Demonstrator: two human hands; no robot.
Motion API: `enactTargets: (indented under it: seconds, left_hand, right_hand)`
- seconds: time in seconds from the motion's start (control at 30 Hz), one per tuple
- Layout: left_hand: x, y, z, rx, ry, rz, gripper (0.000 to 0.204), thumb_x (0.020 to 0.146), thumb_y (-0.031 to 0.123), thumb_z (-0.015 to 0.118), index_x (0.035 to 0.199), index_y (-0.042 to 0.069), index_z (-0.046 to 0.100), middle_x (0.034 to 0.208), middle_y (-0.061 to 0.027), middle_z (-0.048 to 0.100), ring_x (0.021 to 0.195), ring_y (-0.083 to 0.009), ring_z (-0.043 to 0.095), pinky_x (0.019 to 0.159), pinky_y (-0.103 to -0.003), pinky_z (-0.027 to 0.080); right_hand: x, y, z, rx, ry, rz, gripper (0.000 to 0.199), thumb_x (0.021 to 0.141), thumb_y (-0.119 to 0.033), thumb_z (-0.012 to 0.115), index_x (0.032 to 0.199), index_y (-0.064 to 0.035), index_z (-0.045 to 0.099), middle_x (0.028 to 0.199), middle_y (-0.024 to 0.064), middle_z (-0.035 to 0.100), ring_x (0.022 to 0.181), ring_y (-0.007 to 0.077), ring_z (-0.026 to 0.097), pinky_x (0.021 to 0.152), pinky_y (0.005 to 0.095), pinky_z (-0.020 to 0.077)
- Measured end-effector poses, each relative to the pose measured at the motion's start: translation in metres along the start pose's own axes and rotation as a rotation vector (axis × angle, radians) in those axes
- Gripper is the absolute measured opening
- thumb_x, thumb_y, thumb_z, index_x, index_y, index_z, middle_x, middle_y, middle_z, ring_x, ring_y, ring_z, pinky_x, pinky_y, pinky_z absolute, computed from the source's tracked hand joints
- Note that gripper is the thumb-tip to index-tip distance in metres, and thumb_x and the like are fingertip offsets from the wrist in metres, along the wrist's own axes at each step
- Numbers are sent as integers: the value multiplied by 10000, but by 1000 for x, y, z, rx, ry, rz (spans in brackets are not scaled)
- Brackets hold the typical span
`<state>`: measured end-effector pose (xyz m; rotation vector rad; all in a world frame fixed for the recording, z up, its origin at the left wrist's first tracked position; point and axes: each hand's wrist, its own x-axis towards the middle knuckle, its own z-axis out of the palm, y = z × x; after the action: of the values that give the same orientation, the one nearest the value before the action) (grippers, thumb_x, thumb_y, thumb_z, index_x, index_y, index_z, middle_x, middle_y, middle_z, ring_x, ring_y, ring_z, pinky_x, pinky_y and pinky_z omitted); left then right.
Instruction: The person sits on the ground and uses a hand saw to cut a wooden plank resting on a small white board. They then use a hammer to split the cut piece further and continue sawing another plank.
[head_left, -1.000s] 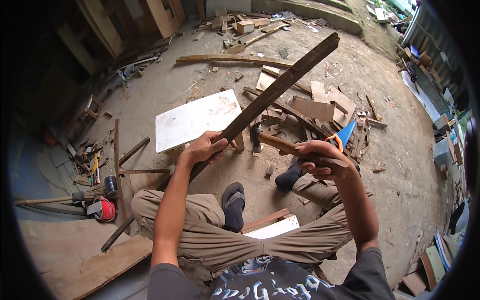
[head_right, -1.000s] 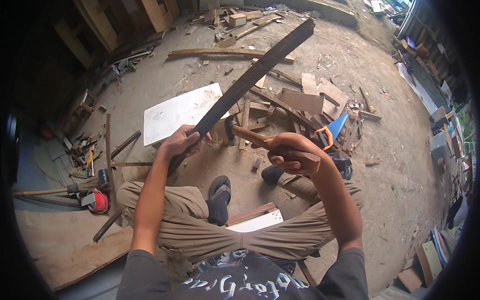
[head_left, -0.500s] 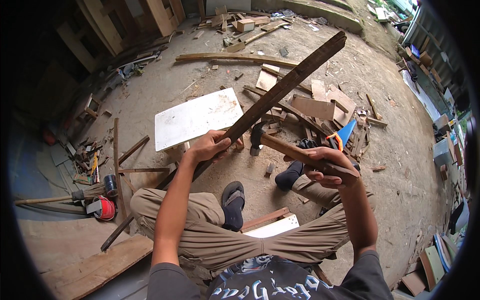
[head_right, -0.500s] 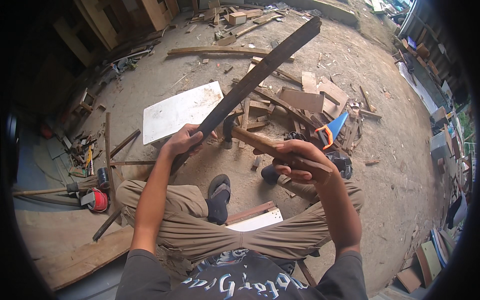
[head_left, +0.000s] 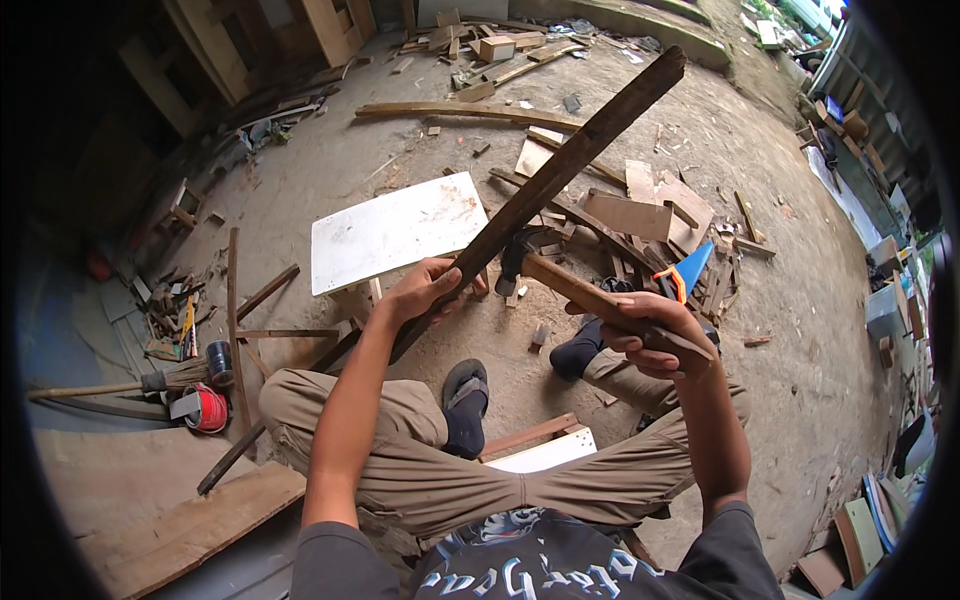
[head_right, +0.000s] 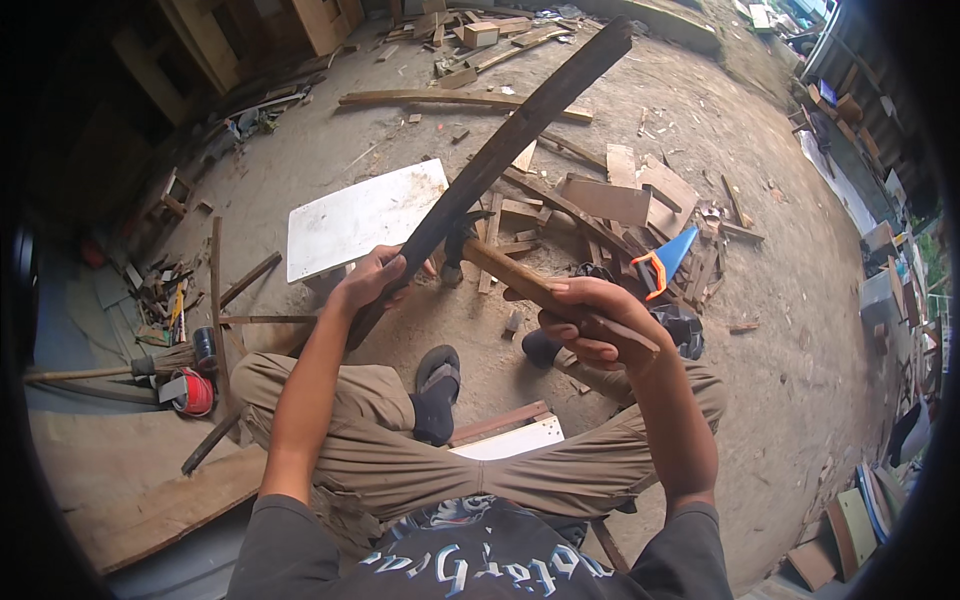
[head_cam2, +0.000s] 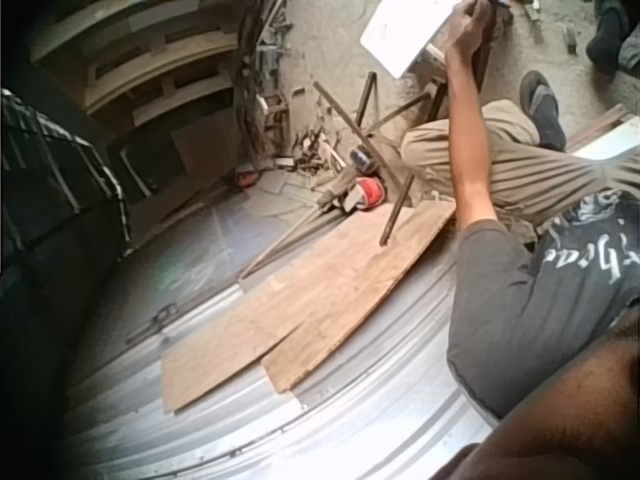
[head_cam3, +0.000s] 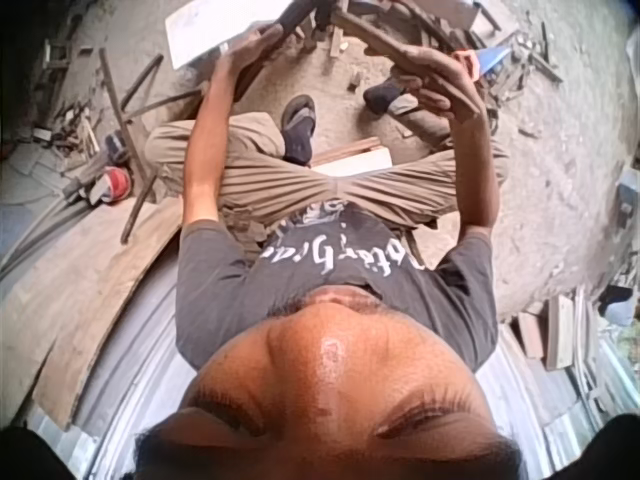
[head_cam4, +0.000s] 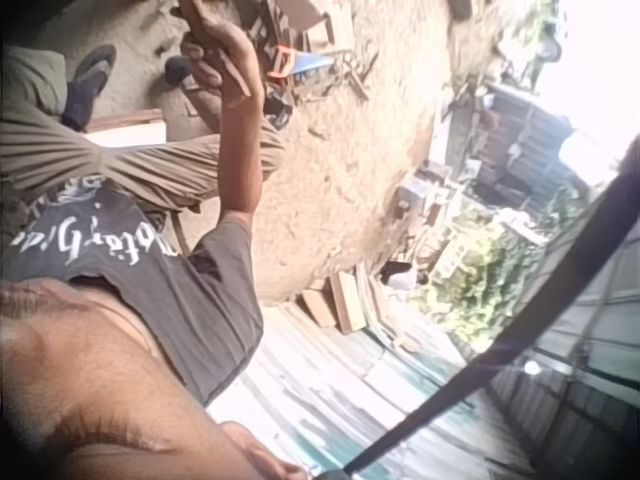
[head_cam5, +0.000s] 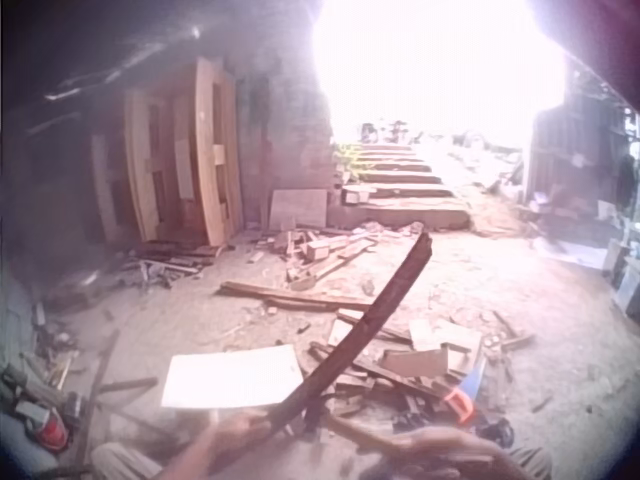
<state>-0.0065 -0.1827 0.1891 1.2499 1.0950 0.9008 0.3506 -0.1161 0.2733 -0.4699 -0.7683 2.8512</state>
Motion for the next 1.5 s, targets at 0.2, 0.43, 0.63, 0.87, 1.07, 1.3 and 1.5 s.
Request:
enactTargets:
  seconds: [0.2, 0.43, 0.63, 0.87, 1.07, 1.3, 1.5]
  left_hand:
    - [-2, -20, -19, 24, -36, 0, 652, 822, 690, 629, 969, 57, 691, 584, 23, 543, 456, -68, 491, 427, -236, 405]
    - [7, -26, -9, 185, -20, -127, 576, 828, 634, 671, 902, 63, 681, 587, 17, 539, 480, -91, 497, 462, -267, 408]
    - [4, -56, -7, 376, 135, -298, 592, 812, 659, 667, 755, 76, 580, 586, 7, 514, 530, -105, 500, 485, -303, 396]
    - [16, -64, -2, 514, 341, -156, 838, 756, 873, 479, 696, 42, 565, 578, -40, 523, 539, -163, 525, 531, -354, 435]
    - [16, -73, 2, 749, 431, -208, 877, 791, 853, 445, 718, 0, 633, 566, -120, 568, 558, -251, 576, 574, -400, 461]
    - [12, -70, 17, 800, 507, -299, 822, 799, 815, 493, 743, 12, 659, 569, -129, 590, 554, -255, 603, 568, -420, 466]
    - [15, -73, 18, 821, 485, -377, 768, 827, 755, 538, 761, 3, 673, 602, -134, 630, 573, -274, 634, 568, -440, 479]
  right_hand:
    - [-3, 16, 18, -288, 224, 110, 367, 1020, -257, 522, 1325, -54, 496, 810, -20, 454, 572, 28, 394, 412, 171, 265]
    - [-19, -2, 19, -414, 305, 91, 379, 1032, -293, 503, 1331, -60, 495, 717, -50, 403, 506, 9, 352, 377, 169, 221]
    - [-21, -22, 13, -576, 359, -69, 243, 1010, -300, 555, 1089, -70, 545, 701, -57, 416, 476, -1, 332, 356, 169, 214]
    - [-6, -35, 5, -591, 443, -37, 200, 1008, -299, 562, 988, -104, 527, 707, -57, 430, 490, -7, 338, 365, 161, 217]
    - [11, -30, -26, -472, 413, -23, 184, 1008, -291, 561, 959, -120, 515, 710, -56, 436, 490, -2, 344, 378, 167, 238]
    - [17, -21, -47, -444, 468, -20, 182, 1017, -254, 536, 1055, -76, 550, 732, -31, 437, 487, 2, 343, 352, 153, 247]
    - [18, -13, -51, -455, 447, -15, 281, 1005, -317, 558, 1074, -45, 542, 742, -20, 473, 499, 31, 392, 378, 194, 270]
